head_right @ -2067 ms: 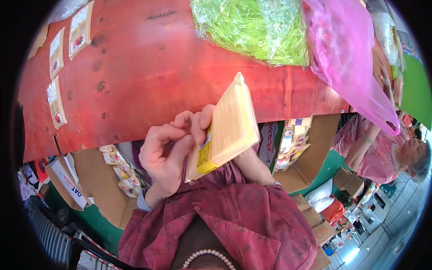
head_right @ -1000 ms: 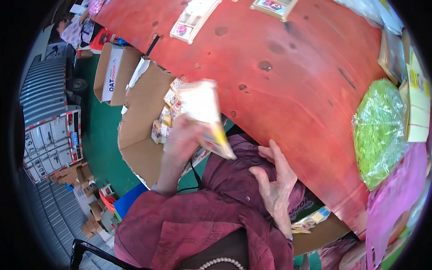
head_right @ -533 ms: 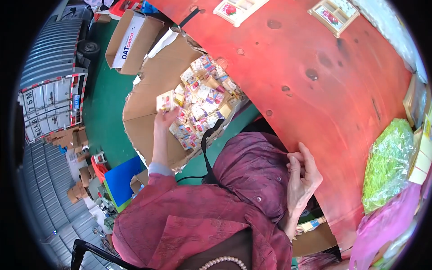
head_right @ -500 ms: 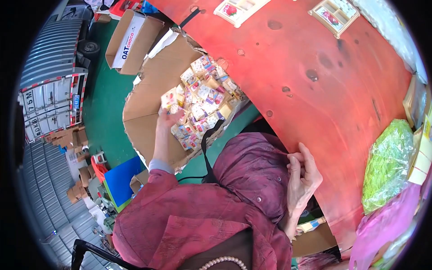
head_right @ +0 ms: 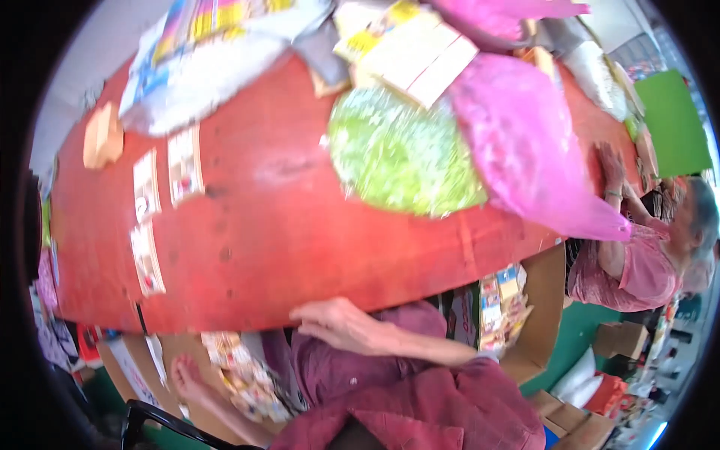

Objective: Applying adhesive labels to small plastic trays of marshmallows and placing them into a cardboard box.

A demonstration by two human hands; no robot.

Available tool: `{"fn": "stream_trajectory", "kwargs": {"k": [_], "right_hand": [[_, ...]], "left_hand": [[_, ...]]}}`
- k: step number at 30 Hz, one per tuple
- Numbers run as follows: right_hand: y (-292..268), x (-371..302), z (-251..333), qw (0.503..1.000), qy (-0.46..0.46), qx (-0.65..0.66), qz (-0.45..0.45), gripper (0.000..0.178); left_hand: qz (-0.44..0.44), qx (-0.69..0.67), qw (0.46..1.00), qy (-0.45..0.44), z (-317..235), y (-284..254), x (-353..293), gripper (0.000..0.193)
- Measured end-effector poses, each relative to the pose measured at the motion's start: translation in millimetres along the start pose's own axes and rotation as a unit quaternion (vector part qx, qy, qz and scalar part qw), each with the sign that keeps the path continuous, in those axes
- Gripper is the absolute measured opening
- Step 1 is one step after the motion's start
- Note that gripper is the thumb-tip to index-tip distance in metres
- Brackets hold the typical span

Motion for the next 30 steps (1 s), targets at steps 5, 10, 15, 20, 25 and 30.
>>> {"fn": "stream_trajectory", "kwargs": {"k": [5,10,15,20,25,30], "right_hand": [[-52.4,-27.3,19.4,0.99,-0.041,-0.115,-0.075,0.023],[-146.0,-36.2,58.5,0.93,-0.097,-0.295,-0.197,0.02],[-241.2,-5.8,97.7,0.777,-0.128,-0.527,-0.319,0.024],[-275.7,50.9,71.5,0.696,-0.147,-0.633,-0.306,0.028],[-286.5,75.7,21.9,0.661,-0.003,-0.711,-0.238,0.021],[-269.3,76.8,25.7,0.585,-0.05,-0.794,-0.154,0.019]], "left_hand": [[0.225,0.081,0.967,0.084,-107.2,152.6,-80.4,0.018],[0.447,0.186,0.859,0.166,-120.4,285.0,-179.7,0.013],[0.614,0.183,0.755,0.141,-104.3,366.1,-272.0,0.014],[0.7,0.139,0.701,0.009,-76.2,403.3,-317.2,0.015],[0.684,0.144,0.713,-0.059,-63.1,422.0,-301.7,0.015],[0.701,0.101,0.699,-0.098,-71.2,450.0,-291.6,0.02]]}}
Point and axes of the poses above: each hand's wrist, its own x-axis towards the middle knuckle, its own y-axis out of the palm, z = x × y, the point moved 9 cm from there along x, towards the middle knuckle, and after that the axes turned 14 degrees about -y, right-handed, at the moved point
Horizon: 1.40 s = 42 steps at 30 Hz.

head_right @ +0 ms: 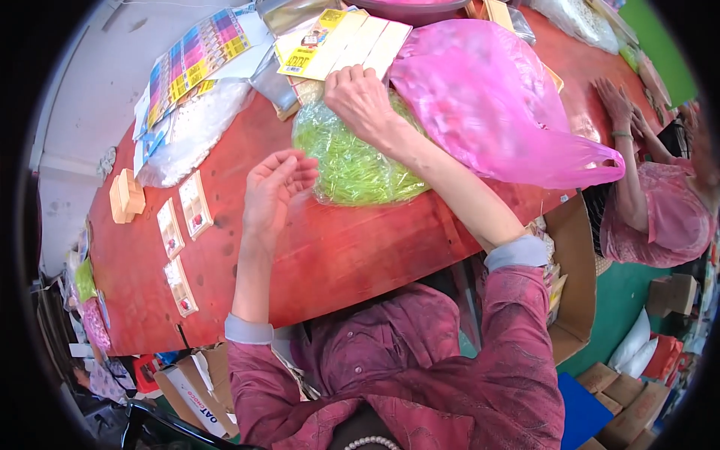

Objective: Applying adhesive labels to small plastic trays of marshmallows and placing them into a cardboard box.

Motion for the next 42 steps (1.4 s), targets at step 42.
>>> {"fn": "stream_trajectory", "kwargs": {"k": [42], "right_hand": [[-110.5,-47.9,78.1,0.873,0.076,0.463,-0.132,0.034]], "left_hand": [[0.021,-0.175,0.984,0.028,22.4,-10.9,-77.3,0.018]]}}
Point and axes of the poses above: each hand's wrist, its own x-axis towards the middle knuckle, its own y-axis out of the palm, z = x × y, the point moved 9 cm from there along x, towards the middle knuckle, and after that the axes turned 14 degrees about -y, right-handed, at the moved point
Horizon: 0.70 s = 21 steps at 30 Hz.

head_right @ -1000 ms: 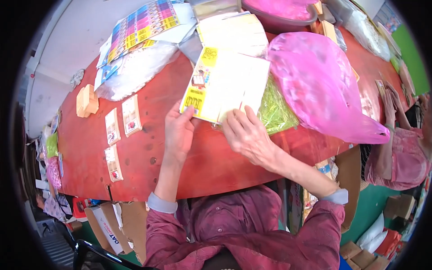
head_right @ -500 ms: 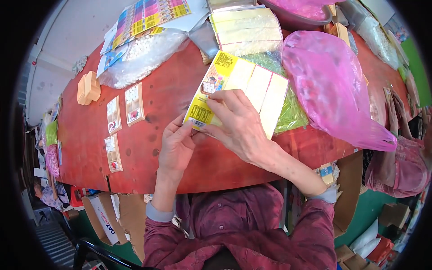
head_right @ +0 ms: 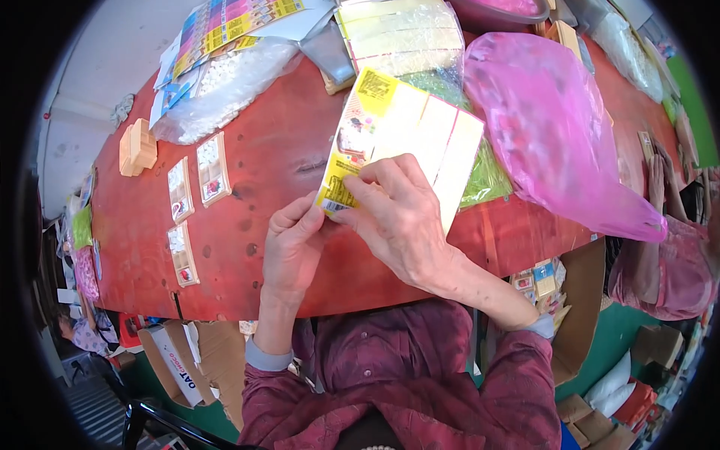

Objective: Applying adhesive labels to small plastic trays of marshmallows and placing them into a cardboard box.

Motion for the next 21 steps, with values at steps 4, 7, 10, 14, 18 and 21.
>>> {"fn": "stream_trajectory", "kwargs": {"k": [4,7,10,14,18,21], "right_hand": [[-6.1,-5.3,2.4,1.0,-0.003,0.011,-0.011,0.032],[-8.6,-8.7,7.4,1.0,-0.006,-0.007,0.001,0.031],[-12.1,-13.3,12.1,0.999,-0.015,-0.039,-0.008,0.03],[-13.6,-18.6,14.1,0.998,-0.011,-0.068,-0.004,0.03],[-10.5,-23.7,13.8,0.998,-0.008,-0.06,0.01,0.031],[-9.5,-25.9,14.7,0.998,-0.003,-0.062,0.015,0.03]], "left_hand": [[0.008,-0.01,1.0,-0.009,3.8,-0.3,-1.0,0.016],[-0.002,-0.006,1.0,-0.01,3.9,6.5,-2.2,0.014],[-0.005,0.008,1.0,-0.023,6.6,13.3,-2.4,0.013],[-0.017,0.003,1.0,-0.011,8.5,19.7,-4.1,0.014],[-0.031,0.038,0.999,0.018,10.6,20.6,-6.5,0.015],[-0.047,0.092,0.993,0.052,9.2,24.0,-9.5,0.014]]}}
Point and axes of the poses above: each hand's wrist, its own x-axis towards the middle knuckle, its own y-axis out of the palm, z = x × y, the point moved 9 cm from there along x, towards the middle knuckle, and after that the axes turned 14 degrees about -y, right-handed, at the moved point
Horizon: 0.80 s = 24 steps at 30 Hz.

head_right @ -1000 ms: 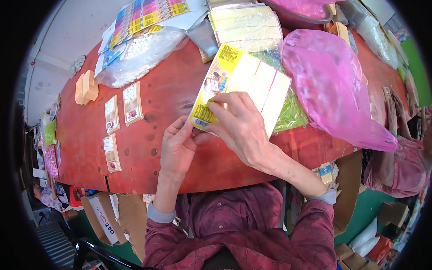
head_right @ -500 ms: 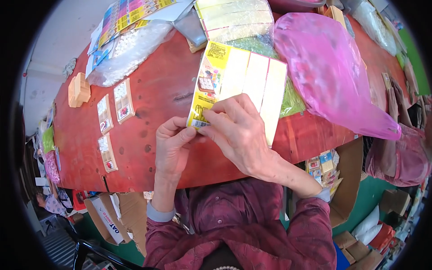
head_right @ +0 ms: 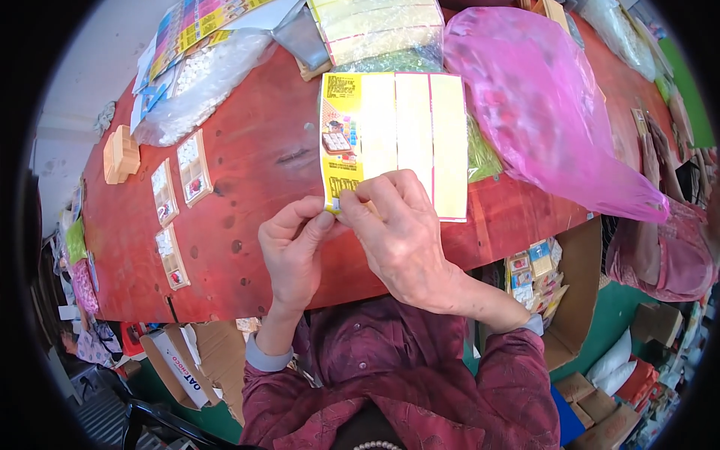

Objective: Applying adhesive labels to small plastic trays of marshmallows and placing them into a cardboard box.

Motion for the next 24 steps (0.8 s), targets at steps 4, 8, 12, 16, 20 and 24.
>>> {"fn": "stream_trajectory", "kwargs": {"k": [4,8,12,16,20,24], "right_hand": [[1.0,-0.9,2.9,1.0,-0.011,-0.017,0.009,0.029],[0.6,-0.7,4.3,0.999,-0.018,-0.019,0.022,0.027],[3.9,-1.5,8.1,0.998,-0.026,-0.026,0.045,0.028],[8.0,-3.2,8.1,0.996,-0.034,-0.032,0.072,0.029],[9.3,-5.8,5.5,0.997,-0.029,-0.024,0.074,0.03],[9.5,-6.1,4.4,0.997,-0.025,-0.015,0.065,0.027]], "left_hand": [[-0.019,0.065,0.997,0.037,0.4,1.8,-1.9,0.011],[-0.037,0.135,0.985,0.098,-8.6,5.9,-5.1,0.007],[-0.053,0.197,0.969,0.137,-11.6,7.7,-8.1,0.006],[-0.062,0.229,0.96,0.15,-11.1,8.8,-7.6,0.006],[-0.063,0.221,0.961,0.152,-7.6,9.3,-6.8,0.005],[-0.072,0.207,0.966,0.139,-3.4,5.6,-7.8,0.006]]}}
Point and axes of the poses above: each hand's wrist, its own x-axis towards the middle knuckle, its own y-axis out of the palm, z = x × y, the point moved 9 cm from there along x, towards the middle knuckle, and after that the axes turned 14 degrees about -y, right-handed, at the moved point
